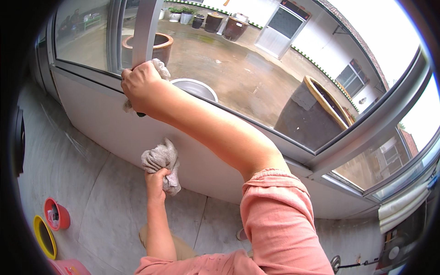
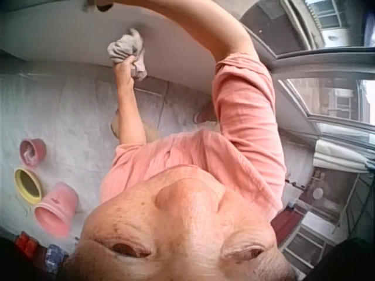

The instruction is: The person sits on a small stool and wipes the lower frame and glass of a large window using two cloths. They alternate between the cloths to clean the horizontal and vertical sections of the window frame and the glass surface.

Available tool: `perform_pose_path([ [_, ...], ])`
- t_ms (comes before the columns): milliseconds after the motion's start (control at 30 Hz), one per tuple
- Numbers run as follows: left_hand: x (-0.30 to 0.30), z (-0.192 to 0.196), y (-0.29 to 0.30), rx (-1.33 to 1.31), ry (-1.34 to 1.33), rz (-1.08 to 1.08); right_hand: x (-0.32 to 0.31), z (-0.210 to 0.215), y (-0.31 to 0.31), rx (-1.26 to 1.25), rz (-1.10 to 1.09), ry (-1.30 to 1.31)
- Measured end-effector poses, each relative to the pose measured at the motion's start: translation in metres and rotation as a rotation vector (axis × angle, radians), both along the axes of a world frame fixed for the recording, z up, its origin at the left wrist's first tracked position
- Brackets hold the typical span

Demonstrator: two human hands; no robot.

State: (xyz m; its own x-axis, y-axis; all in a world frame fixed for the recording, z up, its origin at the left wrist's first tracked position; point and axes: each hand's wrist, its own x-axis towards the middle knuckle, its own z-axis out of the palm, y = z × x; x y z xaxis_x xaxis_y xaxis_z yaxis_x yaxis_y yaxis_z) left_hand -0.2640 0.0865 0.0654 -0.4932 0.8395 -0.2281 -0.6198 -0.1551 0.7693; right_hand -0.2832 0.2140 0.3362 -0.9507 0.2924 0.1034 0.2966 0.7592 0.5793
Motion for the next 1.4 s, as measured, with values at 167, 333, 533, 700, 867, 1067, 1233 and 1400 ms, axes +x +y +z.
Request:
perform_pose_path([
  [167,0.017,0.007,-0.007,0.006,0.019,-0.039,0.085,-0.001,-0.019,0.004,-0.106,0.021],
  [333,0.018,-0.016,-0.005,-0.006,0.1,-0.098,0.164,-0.006,-0.044,0.093,-0.188,0.033],
  [533,0.03,-0.033,0.0,-0.017,0.184,-0.17,0.257,-0.011,-0.068,0.137,-0.308,0.045],
  [700,0.04,-0.046,0.003,-0.037,0.224,-0.221,0.329,-0.011,-0.097,0.112,-0.448,0.063],
  [867,0.051,-0.064,0.01,-0.086,0.263,-0.267,0.403,-0.015,-0.118,0.069,-0.565,0.1],
  [1067,0.074,-0.067,0.009,-0.125,0.307,-0.319,0.466,-0.018,-0.143,0.094,-0.67,0.146],
  [1233,0.081,-0.069,0.004,-0.205,0.35,-0.366,0.501,-0.023,-0.156,0.054,-0.753,0.203],
  [1400,0.082,-0.061,-0.016,-0.231,0.398,-0.456,0.515,-0.033,-0.158,0.059,-0.745,0.275],
])
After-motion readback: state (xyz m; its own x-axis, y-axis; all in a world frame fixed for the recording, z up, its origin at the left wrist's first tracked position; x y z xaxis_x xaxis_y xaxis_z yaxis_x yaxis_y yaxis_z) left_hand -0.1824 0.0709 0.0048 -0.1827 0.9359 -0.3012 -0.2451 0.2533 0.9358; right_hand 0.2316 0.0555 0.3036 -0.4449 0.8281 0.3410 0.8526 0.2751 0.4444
